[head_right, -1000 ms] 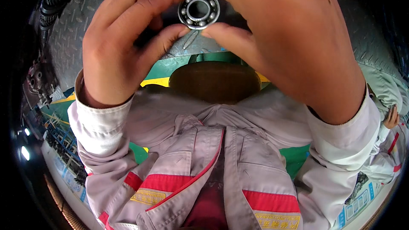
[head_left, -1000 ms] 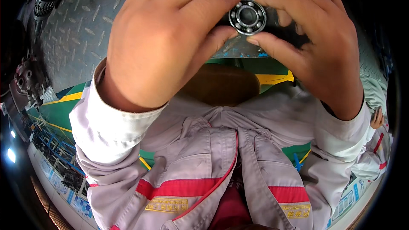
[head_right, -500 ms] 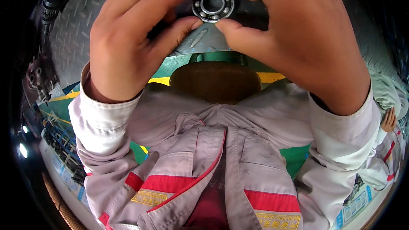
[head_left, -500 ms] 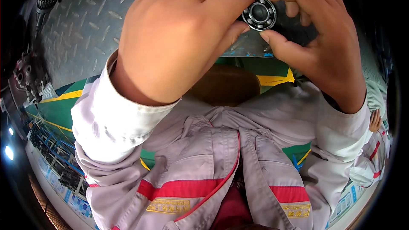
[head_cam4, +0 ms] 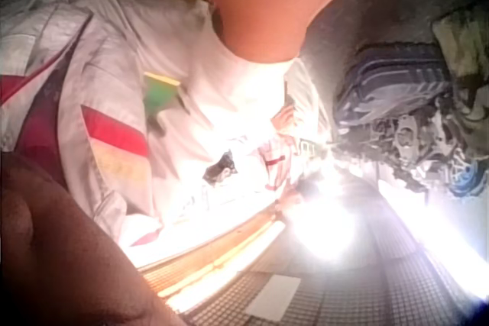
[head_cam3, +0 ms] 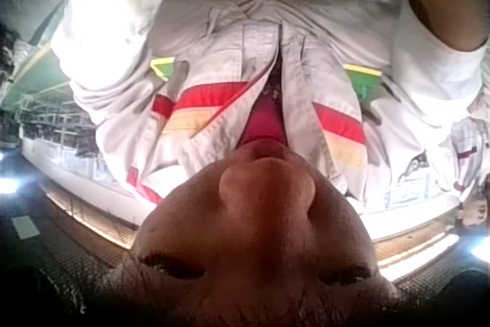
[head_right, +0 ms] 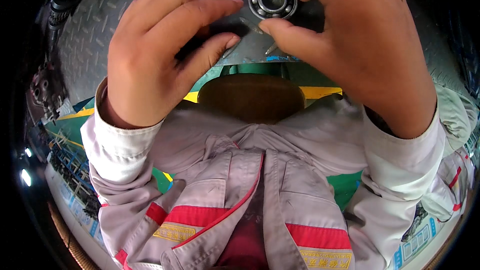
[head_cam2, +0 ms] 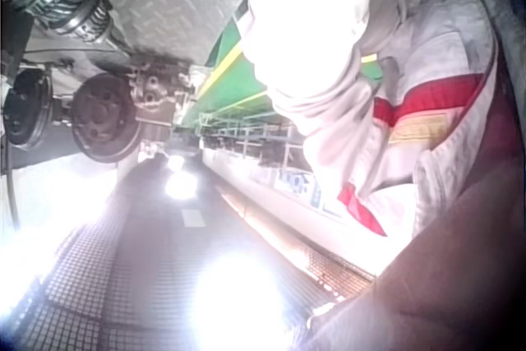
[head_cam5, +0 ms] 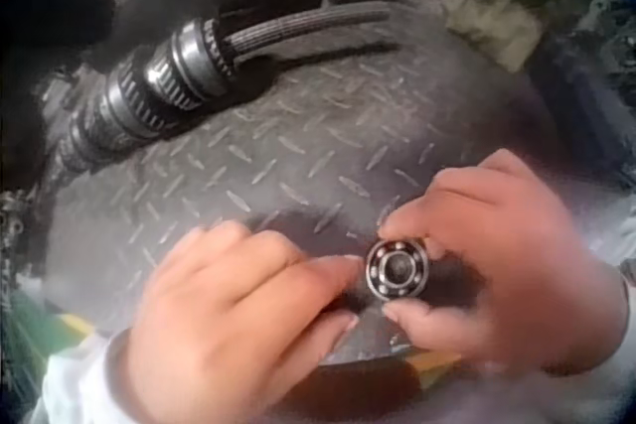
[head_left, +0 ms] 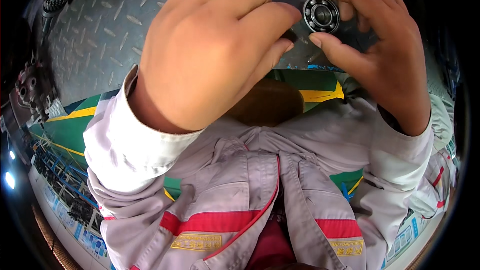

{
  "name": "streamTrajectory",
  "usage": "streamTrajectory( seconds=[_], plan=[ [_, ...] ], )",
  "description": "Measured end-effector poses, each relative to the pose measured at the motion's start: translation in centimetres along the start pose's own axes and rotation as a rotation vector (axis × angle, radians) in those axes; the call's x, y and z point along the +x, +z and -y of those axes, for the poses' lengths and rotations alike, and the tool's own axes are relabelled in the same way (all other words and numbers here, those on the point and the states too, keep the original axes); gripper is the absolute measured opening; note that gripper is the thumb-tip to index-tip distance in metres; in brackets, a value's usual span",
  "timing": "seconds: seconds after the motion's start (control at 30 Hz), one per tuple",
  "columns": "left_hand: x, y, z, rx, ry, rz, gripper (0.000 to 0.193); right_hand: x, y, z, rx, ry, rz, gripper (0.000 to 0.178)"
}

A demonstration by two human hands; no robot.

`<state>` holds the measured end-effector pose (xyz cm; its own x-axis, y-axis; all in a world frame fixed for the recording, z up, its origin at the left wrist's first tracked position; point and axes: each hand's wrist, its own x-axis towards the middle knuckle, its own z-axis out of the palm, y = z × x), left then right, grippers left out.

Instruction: The person holds a metal bearing, turning it over and rotating the inner race with their fingers.

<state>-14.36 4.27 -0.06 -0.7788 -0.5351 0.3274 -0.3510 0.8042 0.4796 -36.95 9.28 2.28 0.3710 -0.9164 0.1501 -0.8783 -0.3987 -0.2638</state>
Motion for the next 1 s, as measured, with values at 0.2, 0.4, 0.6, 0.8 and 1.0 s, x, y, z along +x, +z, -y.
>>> streamTrajectory(
  seconds=[0.2,0.4,0.6,0.8,1.0],
  plan=[
    [0.0,-0.2,0.1,0.0,0.008,0.017,0.035,-0.4,-0.3,-0.4,0.054,0.035,0.024,0.041],
    [0.1,-0.1,0.0,-0.016,0.029,0.019,0.034,-0.5,-0.4,-0.7,0.068,0.065,0.048,0.042],
    [0.0,0.3,-0.3,-0.046,0.042,-0.071,0.033,-0.5,-0.7,-1.0,0.076,0.109,0.088,0.042],
    [1.0,-0.8,-0.5,-0.006,0.089,0.071,0.032,-0.3,-0.4,-0.9,0.065,0.09,0.009,0.039],
    [0.1,-0.7,0.4,-0.008,0.072,0.056,0.032,0.3,-0.2,-0.5,0.062,0.209,-0.127,0.035]
  ],
)
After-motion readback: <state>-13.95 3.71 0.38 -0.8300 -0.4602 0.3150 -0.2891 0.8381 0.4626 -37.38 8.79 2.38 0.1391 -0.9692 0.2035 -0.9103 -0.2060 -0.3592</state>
